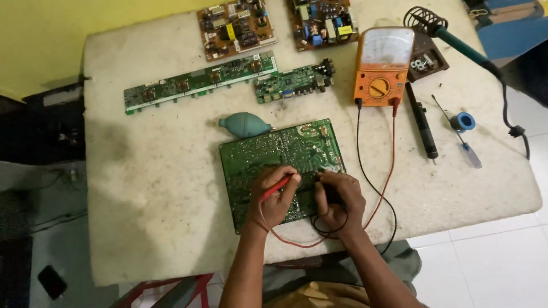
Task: Testing electrical components on a circuit board using a digital multimeter probes
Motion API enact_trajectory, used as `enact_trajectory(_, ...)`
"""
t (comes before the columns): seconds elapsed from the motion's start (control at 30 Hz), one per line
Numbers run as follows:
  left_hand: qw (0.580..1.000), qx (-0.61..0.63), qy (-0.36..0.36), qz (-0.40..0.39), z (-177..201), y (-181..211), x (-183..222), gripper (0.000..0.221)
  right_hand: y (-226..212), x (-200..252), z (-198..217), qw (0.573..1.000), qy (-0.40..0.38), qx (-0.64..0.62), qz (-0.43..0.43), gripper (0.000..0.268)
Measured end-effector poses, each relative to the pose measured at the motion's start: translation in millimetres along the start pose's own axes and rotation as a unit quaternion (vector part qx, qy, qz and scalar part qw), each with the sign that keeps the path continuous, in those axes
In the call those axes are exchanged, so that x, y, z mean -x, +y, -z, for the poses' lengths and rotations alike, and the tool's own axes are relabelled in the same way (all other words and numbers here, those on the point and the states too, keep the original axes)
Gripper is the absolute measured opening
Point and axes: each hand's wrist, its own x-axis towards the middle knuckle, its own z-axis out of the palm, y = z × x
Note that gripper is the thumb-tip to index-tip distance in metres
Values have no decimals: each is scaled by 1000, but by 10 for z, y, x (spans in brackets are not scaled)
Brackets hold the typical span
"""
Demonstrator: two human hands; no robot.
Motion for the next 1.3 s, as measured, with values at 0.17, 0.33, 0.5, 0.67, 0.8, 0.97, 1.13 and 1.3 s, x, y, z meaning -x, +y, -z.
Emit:
enact_trajectory(0.17,999,44,8,13,-43,14,26,16,60,43,-32,1000,7,29,-11,10)
enact_trajectory(0.33,998,54,5,-12,-40,-1,15,14,45,30,-70,999,23,28,-2,10)
enact_trajectory(0.5,998,54,-5,-36,-16,18,-16,13,21,-7,-63,999,22,39,15,8)
enact_trajectory(0.67,996,61,-8,-61,-25,24,-28,11,-15,-24,-63,998,17,50,19,7)
enact_trajectory(0.8,997,35,-3,-68,-36,24,-23,10,-4,-24,-57,998,16,47,27,8)
enact_trajectory(0.97,997,31,6,-74,-59,24,-21,9,-30,-45,-49,999,14,41,30,8)
enact_trajectory(1.13,995,48,0,-84,-27,98,-57,7,-45,-36,-32,998,9,50,28,11)
enact_trajectory(1.3,995,38,-8,-94,-10,103,-68,7,-33,-29,-37,998,10,50,29,9)
